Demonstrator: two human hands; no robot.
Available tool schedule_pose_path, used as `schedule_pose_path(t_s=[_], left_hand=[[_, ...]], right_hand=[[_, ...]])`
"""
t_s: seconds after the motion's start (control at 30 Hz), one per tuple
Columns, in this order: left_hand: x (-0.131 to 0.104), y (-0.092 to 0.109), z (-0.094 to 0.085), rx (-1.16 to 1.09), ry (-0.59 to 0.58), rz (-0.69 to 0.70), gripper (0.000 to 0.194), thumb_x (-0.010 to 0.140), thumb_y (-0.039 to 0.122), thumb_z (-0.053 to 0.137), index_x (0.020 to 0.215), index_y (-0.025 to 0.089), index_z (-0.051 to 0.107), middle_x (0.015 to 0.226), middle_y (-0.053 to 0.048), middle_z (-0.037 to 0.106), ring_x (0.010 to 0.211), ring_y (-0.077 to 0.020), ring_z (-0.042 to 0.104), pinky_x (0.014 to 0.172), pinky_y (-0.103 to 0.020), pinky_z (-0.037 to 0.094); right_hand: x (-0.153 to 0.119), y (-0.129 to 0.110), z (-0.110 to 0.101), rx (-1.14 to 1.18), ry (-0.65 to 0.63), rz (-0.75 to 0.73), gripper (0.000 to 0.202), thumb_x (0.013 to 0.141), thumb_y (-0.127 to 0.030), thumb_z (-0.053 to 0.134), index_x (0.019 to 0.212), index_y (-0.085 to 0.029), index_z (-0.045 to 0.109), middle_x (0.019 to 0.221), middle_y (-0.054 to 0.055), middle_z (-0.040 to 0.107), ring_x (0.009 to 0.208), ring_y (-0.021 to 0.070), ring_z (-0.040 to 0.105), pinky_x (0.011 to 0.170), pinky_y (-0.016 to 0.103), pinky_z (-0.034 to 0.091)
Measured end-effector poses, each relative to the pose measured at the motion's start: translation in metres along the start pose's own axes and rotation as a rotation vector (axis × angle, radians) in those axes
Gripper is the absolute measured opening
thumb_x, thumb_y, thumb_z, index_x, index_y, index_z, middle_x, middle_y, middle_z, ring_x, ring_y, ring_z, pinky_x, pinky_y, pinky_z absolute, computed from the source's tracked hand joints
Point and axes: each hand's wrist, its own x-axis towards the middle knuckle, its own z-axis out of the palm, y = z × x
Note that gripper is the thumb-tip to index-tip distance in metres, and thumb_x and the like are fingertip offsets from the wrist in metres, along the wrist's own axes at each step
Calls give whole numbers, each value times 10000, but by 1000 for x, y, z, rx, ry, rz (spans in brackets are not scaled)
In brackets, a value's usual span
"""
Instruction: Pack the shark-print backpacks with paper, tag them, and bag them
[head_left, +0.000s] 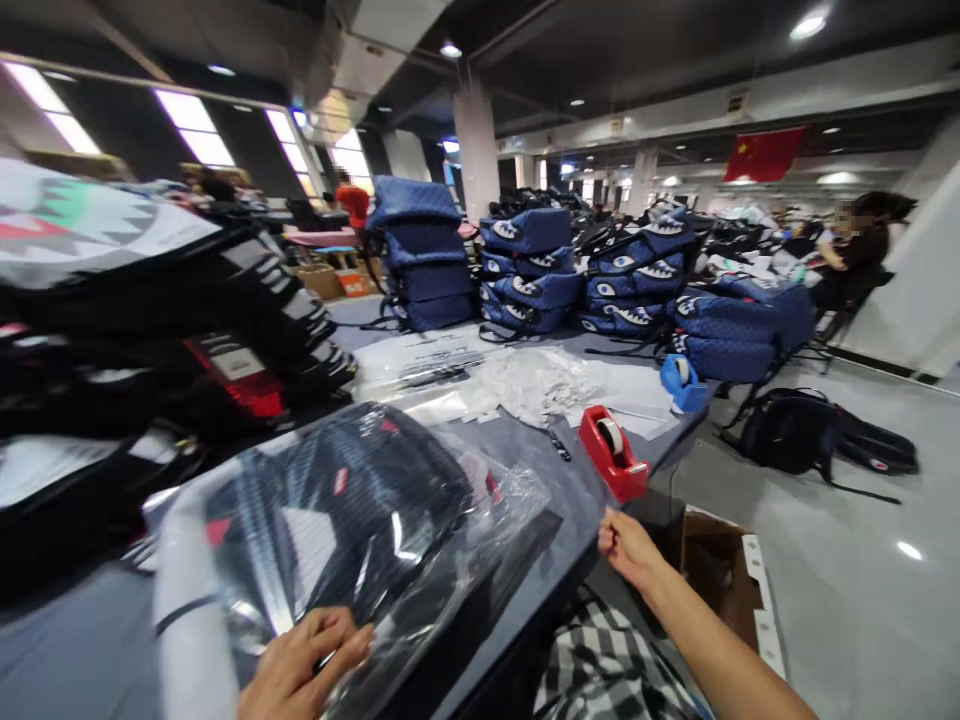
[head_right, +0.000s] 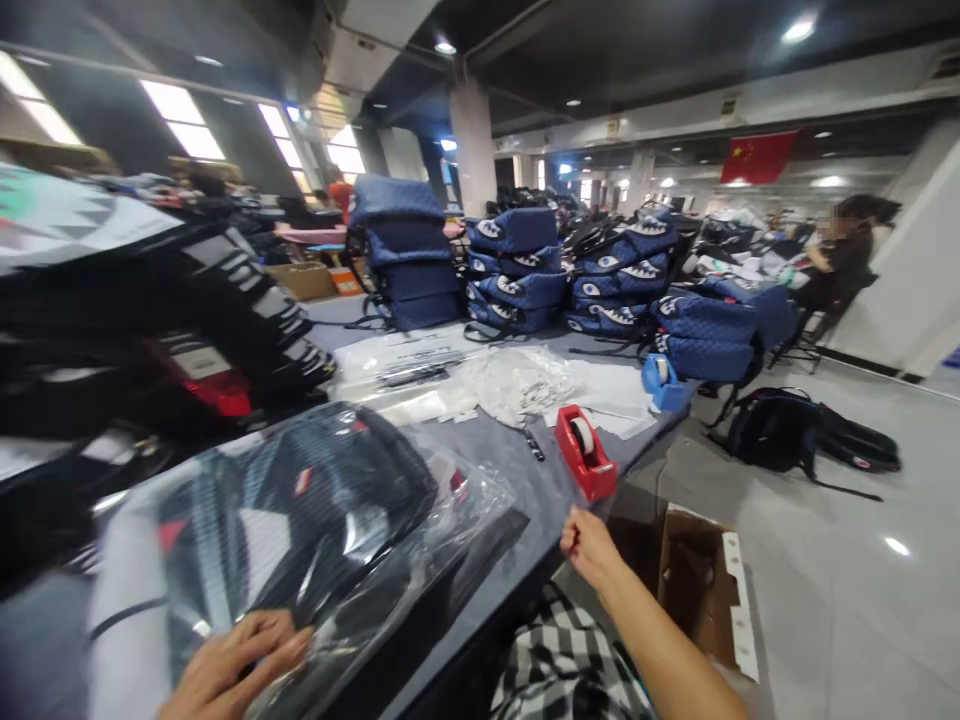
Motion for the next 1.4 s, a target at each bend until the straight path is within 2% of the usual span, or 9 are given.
schedule_pose_path(t_s=[0.13, 0.23, 0.37, 0.53, 0.67, 0.77, 0.97, 1.17, 1.4], left_hand=[[-4, 24, -8, -58, -69, -73, 543, 798, 688, 431, 568, 247, 648, 856, -56, 649, 921, -269, 585, 919, -432, 432], [-5, 37, -11, -73, -38, -138, 396, 819, 518, 493, 591, 244, 664, 905, -44, 644, 991, -260, 547, 946, -432, 392], [-7, 43, -12, -89, -36, -193, 298, 838, 401, 548, 624, 237, 675, 941, -28, 640, 1028, -257, 524, 954, -443, 362], [-8, 44, -12, -111, -57, -198, 274, 851, 369, 568, 643, 230, 680, 977, -23, 648, 1055, -259, 508, 964, -460, 344], [-9, 46, -14, -115, -61, -214, 276, 853, 361, 569, 637, 222, 672, 982, -20, 643, 1054, -256, 502, 962, -459, 334], [-8, 47, -15, -117, -68, -223, 283, 857, 353, 566, 630, 218, 667, 978, -18, 636, 1058, -255, 498, 968, -463, 328], [-9, 42, -11, -108, -61, -178, 264, 885, 367, 576, 693, 233, 697, 1008, -24, 640, 1077, -258, 502, 986, -478, 346], [-55, 21, -22, -17, 121, -1, 147, 856, 407, 700, 885, 263, 705, 1350, -32, 584, 1362, -295, 348, 1143, -514, 226], [-72, 2, -33, 66, 216, -121, 98, 897, 289, 653, 822, 240, 694, 1203, -36, 673, 1242, -253, 508, 1136, -522, 222]], right_hand=[[-37, -34, 59, 21, -707, 57, 528, 822, -703, 629, 778, -240, 378, 609, -88, 333, 497, 81, 282, 483, 220, 297], [-30, -88, 99, -304, -1188, -327, 418, 942, -610, 530, 816, -219, 448, 678, -58, 398, 602, 104, 353, 587, 237, 324], [0, -126, 169, -819, -1488, -877, 270, 1001, -409, 484, 830, -206, 531, 767, -16, 515, 709, 135, 445, 662, 257, 332], [25, -105, 223, -1172, -1471, -1209, 120, 884, -248, 683, 822, -214, 585, 758, -19, 582, 716, 151, 515, 625, 259, 308], [41, -98, 221, -1127, -1229, -960, 373, 742, -340, 847, 930, -225, 546, 709, -65, 549, 619, 125, 491, 580, 232, 297], [42, -101, 206, -1008, -1081, -909, 308, 801, -306, 799, 832, -212, 507, 706, -57, 535, 612, 117, 473, 583, 231, 310], [17, -88, 210, -1197, -1191, -1066, 387, 686, -366, 890, 746, -213, 540, 756, -24, 585, 694, 146, 518, 568, 259, 230], [21, -87, 226, -1344, -1220, -980, 443, 630, -414, 908, 700, -227, 513, 658, -48, 555, 602, 138, 496, 544, 278, 162], [25, -83, 218, -1201, -1214, -958, 450, 633, -470, 884, 695, -228, 510, 703, -27, 583, 661, 167, 528, 575, 264, 249]])
